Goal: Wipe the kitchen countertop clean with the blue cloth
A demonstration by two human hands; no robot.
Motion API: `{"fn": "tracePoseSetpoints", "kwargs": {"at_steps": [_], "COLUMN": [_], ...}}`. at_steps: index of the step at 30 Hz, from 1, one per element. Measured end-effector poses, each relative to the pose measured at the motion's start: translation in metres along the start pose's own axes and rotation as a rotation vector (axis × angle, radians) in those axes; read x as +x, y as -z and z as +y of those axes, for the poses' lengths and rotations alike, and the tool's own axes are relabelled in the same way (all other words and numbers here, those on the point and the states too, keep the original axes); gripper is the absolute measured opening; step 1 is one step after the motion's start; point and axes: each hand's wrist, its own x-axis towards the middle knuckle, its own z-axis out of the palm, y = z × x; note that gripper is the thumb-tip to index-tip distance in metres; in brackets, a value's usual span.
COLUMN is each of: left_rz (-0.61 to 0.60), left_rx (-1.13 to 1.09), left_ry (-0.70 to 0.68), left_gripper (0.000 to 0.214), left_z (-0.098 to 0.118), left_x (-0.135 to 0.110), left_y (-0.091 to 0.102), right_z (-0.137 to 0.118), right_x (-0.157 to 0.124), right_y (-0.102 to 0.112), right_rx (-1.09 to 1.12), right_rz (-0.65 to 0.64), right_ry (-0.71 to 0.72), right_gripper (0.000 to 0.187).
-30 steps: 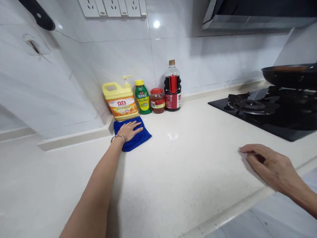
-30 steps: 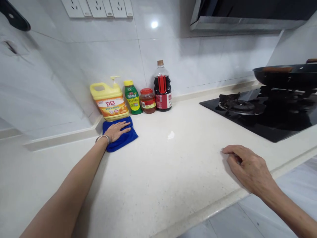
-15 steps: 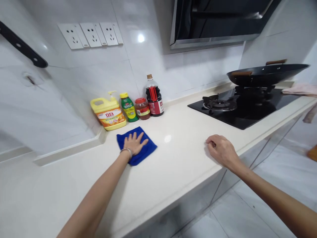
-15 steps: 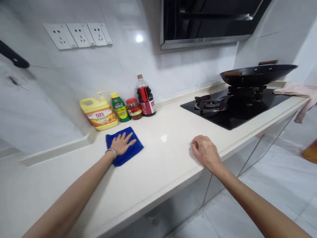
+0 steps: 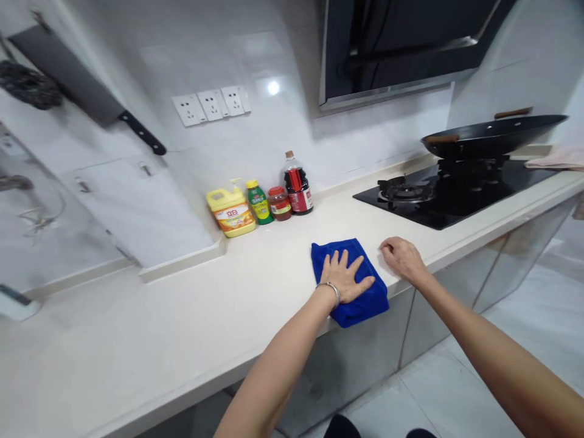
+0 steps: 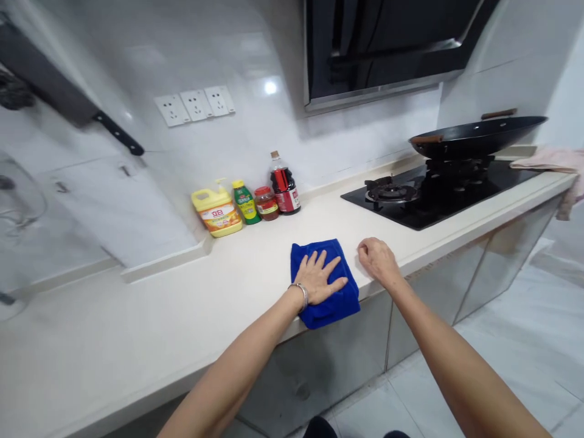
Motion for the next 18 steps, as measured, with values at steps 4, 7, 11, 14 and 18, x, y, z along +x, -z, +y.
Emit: {"fn": "tracePoseSetpoints", "kwargs": {"at_steps": [4,7,11,14,18], "left_rz": [0.003,0.01,0.039,0.064,0.074], "left_rx": [-0.055,-0.057,-0.068,-0.063,-0.016], "left_ry": [-0.077,-0.141,-0.069,0.043,0.25], "left_gripper": [0.083,0.078,0.076,0.075,0.068], "left_z": [-0.018,-0.05,-0.107,-0.153,-0.214], "left_x": [-0.055,-0.108,-0.189,-0.246,-0.297], "left_y": [0.0,0.002,0.009,0.016,0.021], "right_z": [0.005,0.004,0.003,0.008,0.02], "right_x": [0.0,-0.001,-0.004,-0.007,-0.009], "right_y": [0.001,0.007,0.012,0.01,0.005], "right_rx": [0.001,-0.041,-0.114,-0.184,-0.226], "right_rz": [-0.024,-0.082,-0.165,-0.165,-0.151], "right_ry": [-0.019,-0.042,-0.005,0.002,0.02], "right_gripper": [0.029,0.03,0.035,0.036,0.034]}}
